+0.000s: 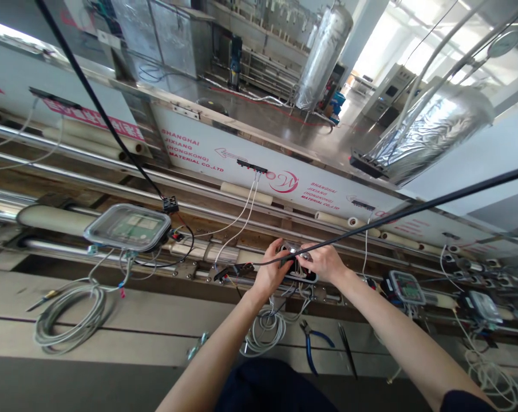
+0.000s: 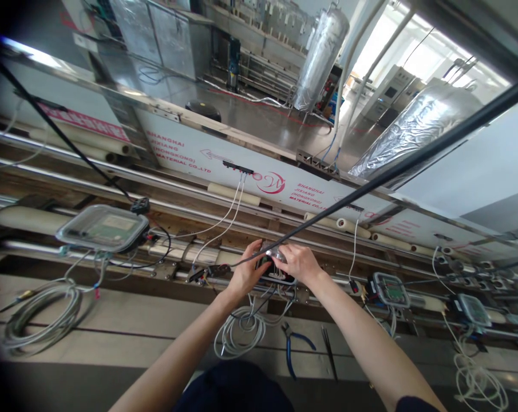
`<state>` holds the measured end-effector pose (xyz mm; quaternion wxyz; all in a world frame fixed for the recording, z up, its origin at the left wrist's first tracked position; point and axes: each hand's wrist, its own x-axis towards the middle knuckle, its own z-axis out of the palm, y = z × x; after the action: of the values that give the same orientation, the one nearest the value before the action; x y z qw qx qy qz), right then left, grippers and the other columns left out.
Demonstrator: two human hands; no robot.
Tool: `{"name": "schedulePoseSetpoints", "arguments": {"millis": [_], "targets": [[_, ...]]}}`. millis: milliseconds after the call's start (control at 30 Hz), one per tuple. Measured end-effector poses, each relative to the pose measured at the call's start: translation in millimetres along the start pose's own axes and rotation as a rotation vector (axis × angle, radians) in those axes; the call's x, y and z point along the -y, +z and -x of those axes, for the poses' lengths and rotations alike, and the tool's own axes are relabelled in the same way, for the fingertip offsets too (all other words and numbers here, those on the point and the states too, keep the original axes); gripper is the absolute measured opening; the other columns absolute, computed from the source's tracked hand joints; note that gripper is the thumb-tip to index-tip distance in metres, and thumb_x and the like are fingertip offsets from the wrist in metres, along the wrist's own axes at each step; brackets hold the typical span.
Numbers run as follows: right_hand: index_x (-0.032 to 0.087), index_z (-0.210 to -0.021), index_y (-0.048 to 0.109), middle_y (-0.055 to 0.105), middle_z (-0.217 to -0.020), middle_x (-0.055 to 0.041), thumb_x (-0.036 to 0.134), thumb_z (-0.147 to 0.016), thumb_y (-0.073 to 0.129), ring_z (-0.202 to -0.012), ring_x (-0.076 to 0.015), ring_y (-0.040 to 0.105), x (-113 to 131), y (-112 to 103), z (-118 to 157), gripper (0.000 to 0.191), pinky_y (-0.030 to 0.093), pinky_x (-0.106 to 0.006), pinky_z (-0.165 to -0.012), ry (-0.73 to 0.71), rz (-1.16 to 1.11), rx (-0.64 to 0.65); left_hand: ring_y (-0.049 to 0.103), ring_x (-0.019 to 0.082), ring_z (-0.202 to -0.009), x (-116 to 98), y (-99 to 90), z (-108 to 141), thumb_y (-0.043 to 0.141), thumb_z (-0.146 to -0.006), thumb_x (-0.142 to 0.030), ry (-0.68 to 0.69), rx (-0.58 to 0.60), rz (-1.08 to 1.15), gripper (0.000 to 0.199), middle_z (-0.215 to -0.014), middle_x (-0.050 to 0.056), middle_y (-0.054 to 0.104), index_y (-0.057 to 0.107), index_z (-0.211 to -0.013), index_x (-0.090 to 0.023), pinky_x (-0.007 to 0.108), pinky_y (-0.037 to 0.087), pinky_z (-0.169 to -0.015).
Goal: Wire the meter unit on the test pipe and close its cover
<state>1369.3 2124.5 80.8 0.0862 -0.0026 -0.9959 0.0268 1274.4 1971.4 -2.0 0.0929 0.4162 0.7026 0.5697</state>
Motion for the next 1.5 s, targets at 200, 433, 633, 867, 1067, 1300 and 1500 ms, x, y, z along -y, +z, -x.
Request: {"name": "schedulePoseSetpoints", "arguments": {"millis": [200, 433, 633, 867, 1067, 1300, 1500], "targets": [[0.016, -0.086, 0.063, 0.068, -0.082, -0.0090, 0.038, -0.088, 0.048, -0.076, -0.0183, 0.063, 4, 3, 4, 0.027, 0.045, -0.028, -0.070, 0.009, 0.022, -0.024, 0.051, 0.022, -0.104, -6, -8.5, 1, 0.054, -0.086, -0.028, -0.015, 0.031, -0.139, 0.014, -0.111, 0.007, 0.052, 0.063, -0.083, -0.018, 0.039, 0.045, -0.093], [0.016, -0.085, 0.061, 0.067, -0.079, -0.0078, 0.040, -0.088, 0.047, -0.074, -0.0180, 0.062, 7, 0, 5, 0.028, 0.044, -0.027, -0.067, 0.023, 0.034, -0.020, 0.050, 0.024, -0.110, -14, -15.3, 2, 0.053, -0.084, -0.020, 0.008, 0.013, -0.196, 0.011, -0.114, 0.010, 0.051, 0.055, -0.095, -0.018, 0.041, 0.044, -0.095], [0.015, -0.088, 0.061, 0.067, -0.080, -0.0086, 0.040, -0.089, 0.046, -0.077, -0.0182, 0.063, 4, 3, 7, 0.029, 0.045, -0.028, -0.071, 0.026, 0.012, -0.014, 0.029, 0.029, -0.132, -46, -34.7, -7, 0.067, -0.075, -0.032, 0.233, 0.204, -0.291, 0.080, -0.141, 0.016, 0.032, 0.019, -0.137, -0.017, 0.045, 0.033, -0.107], [0.014, -0.089, 0.060, 0.067, -0.089, -0.0122, 0.037, -0.088, 0.046, -0.083, -0.0213, 0.062, 8, 8, 11, 0.027, 0.047, -0.032, -0.075, 0.033, -0.001, 0.001, 0.036, 0.033, -0.128, -49, -31.2, -10, 0.076, -0.066, -0.026, 0.349, 0.431, -0.605, 0.091, -0.133, 0.016, 0.043, 0.023, -0.139, -0.019, 0.047, 0.029, -0.107], [0.013, -0.096, 0.058, 0.065, -0.095, -0.0138, 0.041, -0.086, 0.048, -0.092, -0.0239, 0.061, 11, 6, 18, 0.032, 0.049, -0.036, -0.080, 0.066, -0.086, 0.010, 0.037, 0.030, -0.128, -43, -30.4, -6, 0.073, -0.070, -0.021, 0.405, 0.435, -0.645, 0.070, -0.128, 0.016, 0.047, 0.036, -0.129, -0.013, 0.039, 0.036, -0.105], [0.013, -0.131, 0.038, 0.050, -0.129, -0.0165, 0.045, -0.077, 0.061, -0.120, -0.0233, 0.048, -2, -3, 74, 0.067, 0.042, -0.039, -0.100, 0.210, -0.288, -0.040, 0.037, 0.030, -0.128, -38, -29.1, -4, 0.070, -0.074, -0.023, 0.424, 0.438, -0.658, 0.065, -0.130, 0.015, 0.046, 0.037, -0.129, -0.015, 0.041, 0.035, -0.105], [0.022, -0.144, 0.017, 0.027, -0.147, -0.0141, 0.041, -0.071, 0.068, -0.135, -0.0279, 0.027, 3, 18, 101, 0.091, 0.032, -0.049, -0.108, 0.344, -0.351, -0.079, 0.038, 0.031, -0.127, -26, -24.4, 1, 0.066, -0.078, -0.027, 0.492, 0.403, -0.692, 0.057, -0.128, 0.016, 0.049, 0.041, -0.128, -0.013, 0.044, 0.037, -0.104]]}}
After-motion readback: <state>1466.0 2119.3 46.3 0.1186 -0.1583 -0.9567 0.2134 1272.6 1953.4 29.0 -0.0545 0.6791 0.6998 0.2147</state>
